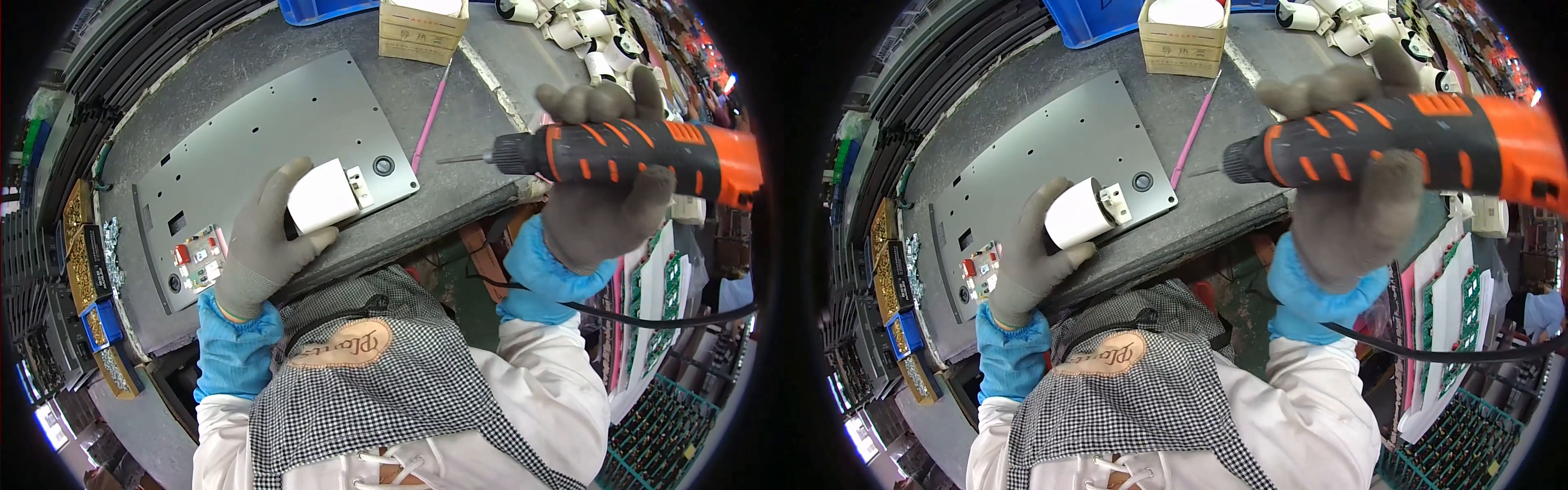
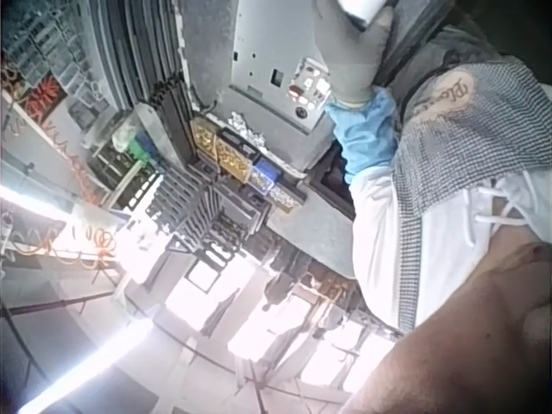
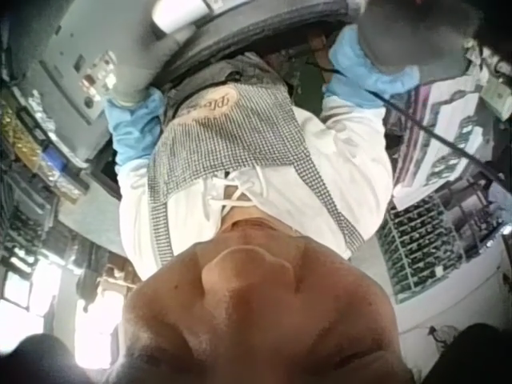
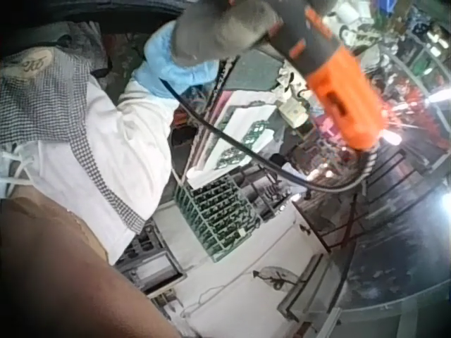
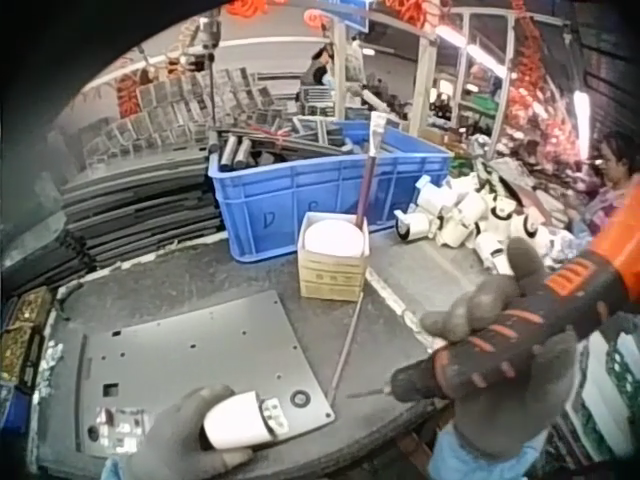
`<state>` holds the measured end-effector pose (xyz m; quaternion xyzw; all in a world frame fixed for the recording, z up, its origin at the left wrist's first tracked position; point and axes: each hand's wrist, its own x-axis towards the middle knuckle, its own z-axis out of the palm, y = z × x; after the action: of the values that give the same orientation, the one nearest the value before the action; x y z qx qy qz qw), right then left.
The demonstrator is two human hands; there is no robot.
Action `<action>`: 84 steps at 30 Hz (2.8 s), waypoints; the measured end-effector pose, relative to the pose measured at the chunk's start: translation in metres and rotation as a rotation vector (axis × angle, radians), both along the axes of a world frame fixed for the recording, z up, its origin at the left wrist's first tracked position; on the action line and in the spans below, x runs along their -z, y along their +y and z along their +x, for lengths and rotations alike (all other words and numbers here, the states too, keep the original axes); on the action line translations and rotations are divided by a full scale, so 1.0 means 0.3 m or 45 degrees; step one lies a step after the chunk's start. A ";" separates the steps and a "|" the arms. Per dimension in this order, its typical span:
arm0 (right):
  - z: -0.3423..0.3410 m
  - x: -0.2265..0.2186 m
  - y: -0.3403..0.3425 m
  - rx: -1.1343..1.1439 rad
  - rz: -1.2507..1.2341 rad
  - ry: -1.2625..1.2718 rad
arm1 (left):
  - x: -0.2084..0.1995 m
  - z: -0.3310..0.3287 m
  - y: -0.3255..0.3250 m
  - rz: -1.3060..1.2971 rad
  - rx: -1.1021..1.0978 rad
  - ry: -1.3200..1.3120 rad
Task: The person applies adhesive to a metal base plate with a brush, then installs a circuit board and electronic components onto the base plate, securing them with screws using an electric screwdriver.
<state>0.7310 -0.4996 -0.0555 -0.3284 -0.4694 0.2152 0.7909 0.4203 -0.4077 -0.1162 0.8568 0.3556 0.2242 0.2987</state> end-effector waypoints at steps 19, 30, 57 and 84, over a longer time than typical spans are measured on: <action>-0.140 0.095 0.278 0.109 -0.056 -0.394 | 0.010 -0.028 0.040 -0.027 -0.028 0.036; -0.173 0.065 0.287 0.143 -0.109 -0.223 | 0.012 -0.041 0.045 0.012 -0.008 -0.010; -0.167 0.093 0.314 0.167 -0.367 -0.287 | 0.020 -0.215 -0.009 0.292 -0.184 -0.162; -0.266 0.076 0.288 0.514 -0.429 -0.402 | 0.056 -1.662 0.611 -0.109 -1.498 1.082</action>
<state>0.6513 -0.4132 -0.0783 -0.5711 -0.4696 0.0750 0.6691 -0.0783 -0.2245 -0.1331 0.5244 0.8512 -0.0185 -0.0020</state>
